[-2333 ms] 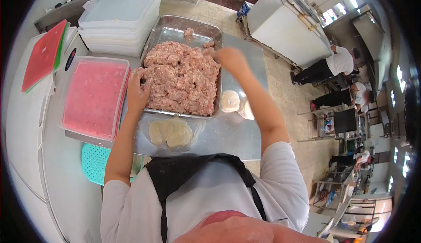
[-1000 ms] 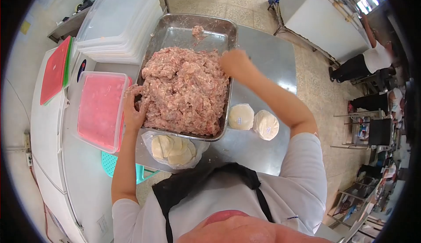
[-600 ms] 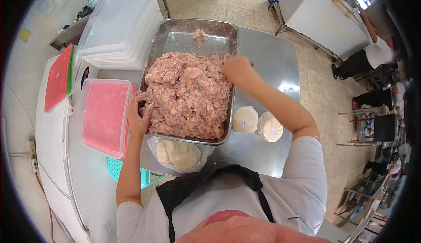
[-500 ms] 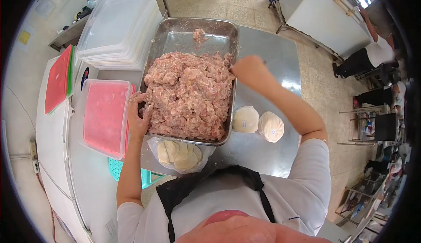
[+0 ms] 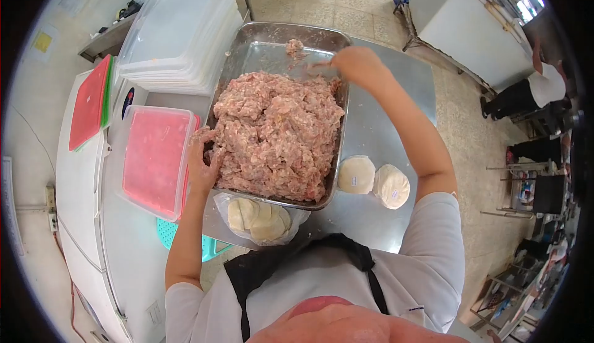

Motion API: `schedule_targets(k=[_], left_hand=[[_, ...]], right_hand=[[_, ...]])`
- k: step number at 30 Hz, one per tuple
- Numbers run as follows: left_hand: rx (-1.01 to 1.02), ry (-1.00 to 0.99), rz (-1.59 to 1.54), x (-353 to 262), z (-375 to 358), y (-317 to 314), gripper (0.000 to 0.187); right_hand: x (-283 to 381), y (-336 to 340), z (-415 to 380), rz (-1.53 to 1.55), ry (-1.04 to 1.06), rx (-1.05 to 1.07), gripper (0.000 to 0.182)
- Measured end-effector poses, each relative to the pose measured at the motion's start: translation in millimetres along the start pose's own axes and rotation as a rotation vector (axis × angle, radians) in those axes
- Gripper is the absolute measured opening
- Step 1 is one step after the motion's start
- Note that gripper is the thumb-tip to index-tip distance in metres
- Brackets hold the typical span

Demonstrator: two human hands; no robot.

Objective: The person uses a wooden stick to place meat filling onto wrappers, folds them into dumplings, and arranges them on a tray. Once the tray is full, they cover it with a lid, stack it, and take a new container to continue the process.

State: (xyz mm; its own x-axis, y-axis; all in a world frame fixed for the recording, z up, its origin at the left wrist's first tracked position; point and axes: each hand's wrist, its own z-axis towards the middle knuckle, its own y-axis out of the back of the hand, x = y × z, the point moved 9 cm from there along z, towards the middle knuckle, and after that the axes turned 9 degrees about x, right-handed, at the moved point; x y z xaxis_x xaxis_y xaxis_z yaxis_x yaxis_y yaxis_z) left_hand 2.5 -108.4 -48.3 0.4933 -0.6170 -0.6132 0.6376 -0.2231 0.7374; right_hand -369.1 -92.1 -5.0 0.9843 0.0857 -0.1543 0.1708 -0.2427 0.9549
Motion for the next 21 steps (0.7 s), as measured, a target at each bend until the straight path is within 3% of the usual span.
schedule_targets(k=[2, 6, 8, 9, 11, 12, 14, 18, 20, 21], left_hand=[[-0.002, 0.003, -0.013, 0.3, 1.7, 0.4, 0.042], [0.008, 0.017, -0.023, 1.2, 1.1, -0.4, 0.041], [0.014, -0.001, -0.024, 3.0, 0.8, -1.4, 0.041], [0.016, -0.018, -0.025, 3.7, 1.3, -1.0, 0.04], [0.012, -0.004, -0.024, 4.3, 1.8, -0.1, 0.04], [0.006, 0.004, -0.024, 3.6, 1.1, 0.5, 0.04], [-0.002, 0.029, -0.034, -0.2, 2.6, 3.0, 0.04], [0.007, 0.023, -0.042, 0.5, 1.7, 2.2, 0.041], [0.002, 0.014, -0.042, -1.4, 2.1, 4.3, 0.04], [0.0, -0.002, -0.046, -3.6, 2.8, 3.9, 0.04]], right_hand=[[-29.1, -2.6, 25.3, 0.078, -0.102, -0.16, 0.02], [-29.7, -40.0, 69.9, 0.24, -0.214, -0.21, 0.024], [13.7, -66.7, 88.4, 0.3, 0.063, -0.177, 0.026], [15.0, -54.5, 80.1, 0.301, 0.064, -0.177, 0.026], [28.7, -44.5, 57.1, 0.223, 0.156, 0.149, 0.024], [13.4, -47.3, 57.0, 0.223, 0.161, 0.153, 0.024], [-34.5, -40.4, 62.5, 0.317, 0.124, 0.043, 0.03], [-6.4, -46.9, 47.0, 0.233, -0.021, -0.176, 0.024], [27.0, -61.9, 42.4, 0.15, 0.2, 0.165, 0.025], [22.0, -51.0, 39.7, 0.152, 0.197, 0.168, 0.025]])
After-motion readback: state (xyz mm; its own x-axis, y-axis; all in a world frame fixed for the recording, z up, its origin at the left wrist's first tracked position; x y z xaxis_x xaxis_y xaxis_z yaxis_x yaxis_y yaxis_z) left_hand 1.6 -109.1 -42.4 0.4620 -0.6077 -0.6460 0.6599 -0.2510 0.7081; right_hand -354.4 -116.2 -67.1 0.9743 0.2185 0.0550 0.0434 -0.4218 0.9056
